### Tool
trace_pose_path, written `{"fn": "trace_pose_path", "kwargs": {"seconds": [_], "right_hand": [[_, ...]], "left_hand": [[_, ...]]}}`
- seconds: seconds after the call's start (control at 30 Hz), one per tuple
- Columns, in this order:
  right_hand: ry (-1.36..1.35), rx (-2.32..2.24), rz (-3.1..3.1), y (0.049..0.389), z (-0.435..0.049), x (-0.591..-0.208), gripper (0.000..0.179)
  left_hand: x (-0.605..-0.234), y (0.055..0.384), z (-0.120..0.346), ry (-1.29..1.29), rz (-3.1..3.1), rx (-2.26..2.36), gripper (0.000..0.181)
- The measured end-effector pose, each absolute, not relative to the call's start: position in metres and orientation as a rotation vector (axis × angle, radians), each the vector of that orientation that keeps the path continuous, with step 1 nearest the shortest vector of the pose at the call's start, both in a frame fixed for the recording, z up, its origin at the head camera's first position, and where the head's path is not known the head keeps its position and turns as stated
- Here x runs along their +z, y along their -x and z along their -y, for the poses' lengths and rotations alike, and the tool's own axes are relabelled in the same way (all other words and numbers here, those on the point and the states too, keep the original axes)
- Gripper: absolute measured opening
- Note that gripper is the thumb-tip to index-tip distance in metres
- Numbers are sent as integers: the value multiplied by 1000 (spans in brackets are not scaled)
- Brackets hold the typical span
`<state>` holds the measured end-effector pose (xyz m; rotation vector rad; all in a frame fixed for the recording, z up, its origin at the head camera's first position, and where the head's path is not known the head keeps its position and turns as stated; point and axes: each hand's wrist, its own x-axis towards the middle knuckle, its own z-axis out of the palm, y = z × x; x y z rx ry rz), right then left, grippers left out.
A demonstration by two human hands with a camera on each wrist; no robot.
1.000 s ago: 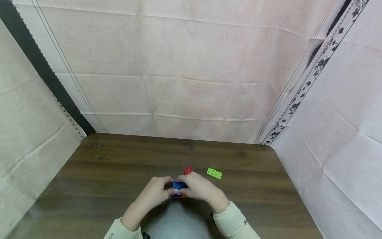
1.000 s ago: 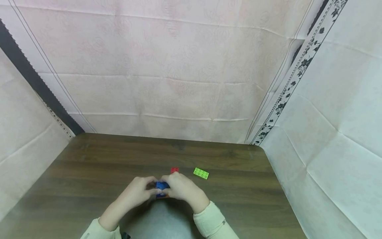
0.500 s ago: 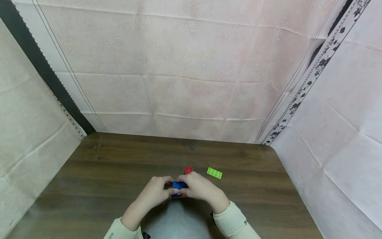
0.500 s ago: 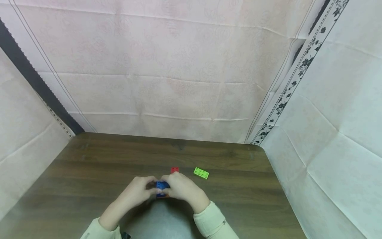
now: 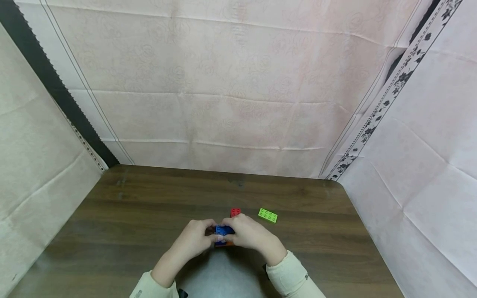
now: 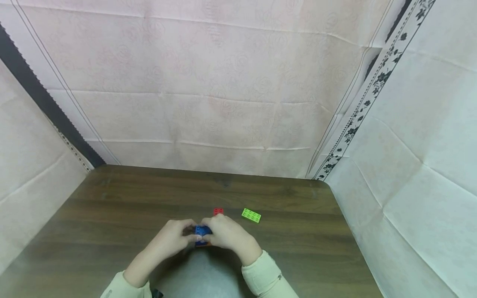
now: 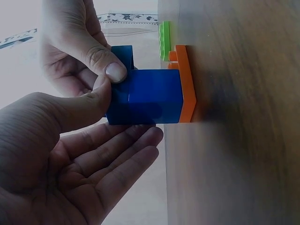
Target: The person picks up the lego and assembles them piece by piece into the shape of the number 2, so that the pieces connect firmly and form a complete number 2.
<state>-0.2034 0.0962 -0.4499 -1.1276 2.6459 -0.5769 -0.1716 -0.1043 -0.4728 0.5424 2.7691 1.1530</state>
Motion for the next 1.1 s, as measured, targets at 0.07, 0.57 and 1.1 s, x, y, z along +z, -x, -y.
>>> {"fn": "trace_pose_path", "kwargs": {"seconds": [0.07,0.57,1.1], "right_hand": [[1129,-573,-2648,204,-96,-450,20],[1126,-559,-2654,205,-95,-450,20],[1137,-568,-2647,204,-96,-449,19]], "left_hand": [[-473,172,104,-542,-2773,1152,19],[-472,172,104,-537,-2786,1131,20],[-472,171,104,-523,-2789,1133,20]]}}
